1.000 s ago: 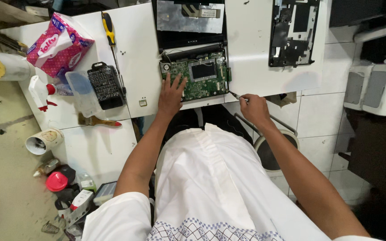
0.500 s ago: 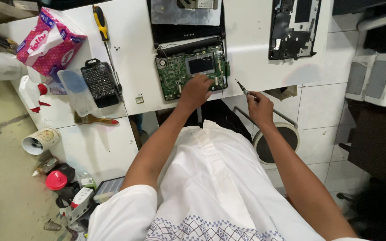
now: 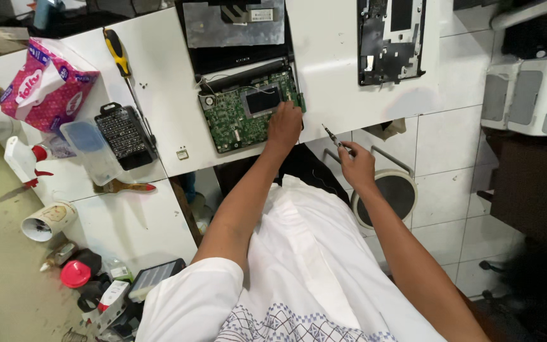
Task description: The person uses a screwdriver to remove screws from a circuit board placed on a workbench. They then use their fingers to disconnect a small wire from the board. The person continues to remove additional screws from the board.
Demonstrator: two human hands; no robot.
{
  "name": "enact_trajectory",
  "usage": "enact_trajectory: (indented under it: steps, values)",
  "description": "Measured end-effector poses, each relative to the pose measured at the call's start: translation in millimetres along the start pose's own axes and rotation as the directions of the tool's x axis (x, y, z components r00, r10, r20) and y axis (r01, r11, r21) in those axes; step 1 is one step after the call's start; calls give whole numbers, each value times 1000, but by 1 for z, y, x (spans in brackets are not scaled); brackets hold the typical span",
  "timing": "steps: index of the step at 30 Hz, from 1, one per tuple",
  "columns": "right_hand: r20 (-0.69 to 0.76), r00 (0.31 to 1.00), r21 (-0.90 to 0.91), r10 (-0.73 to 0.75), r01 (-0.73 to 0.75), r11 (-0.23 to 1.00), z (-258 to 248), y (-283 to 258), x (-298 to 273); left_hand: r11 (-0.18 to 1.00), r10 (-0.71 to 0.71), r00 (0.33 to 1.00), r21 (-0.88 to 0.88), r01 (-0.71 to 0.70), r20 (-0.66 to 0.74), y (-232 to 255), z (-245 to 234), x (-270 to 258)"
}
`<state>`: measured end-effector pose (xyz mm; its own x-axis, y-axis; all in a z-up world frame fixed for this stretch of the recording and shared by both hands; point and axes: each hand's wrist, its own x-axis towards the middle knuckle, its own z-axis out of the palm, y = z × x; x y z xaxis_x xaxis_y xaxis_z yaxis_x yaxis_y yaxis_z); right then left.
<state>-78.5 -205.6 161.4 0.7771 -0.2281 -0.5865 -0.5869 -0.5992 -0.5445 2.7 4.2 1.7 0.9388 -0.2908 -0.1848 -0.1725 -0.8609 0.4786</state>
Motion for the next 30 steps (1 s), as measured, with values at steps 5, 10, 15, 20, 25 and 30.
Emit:
enact_trajectory:
  steps: [5, 10, 15, 20, 25, 30]
  values:
    - [18, 999, -14, -28, 28, 1000, 1, 1, 6, 1000, -23, 1000, -6, 23, -11, 2, 2, 10]
    - [40, 999, -16, -34, 35, 999, 3, -7, 8, 998, -67, 998, 7, 67, 16, 8, -13, 17]
    - [47, 998, -23, -44, 45, 999, 4, -6, 11, 996, -93, 991, 5, 93, 95, 10, -20, 21]
    - [60, 997, -41, -44, 46, 998, 2, -11, 14, 994, -104, 988, 53, 98, 116, 13, -27, 22]
    - [57, 998, -48, -3, 6, 999, 5, -12, 15, 995, -97, 993, -7, 97, 66, 20, -43, 12]
    - [39, 999, -19, -23, 24, 1000, 13, -6, 17, 995, -98, 995, -11, 98, 32, 22, -49, 15]
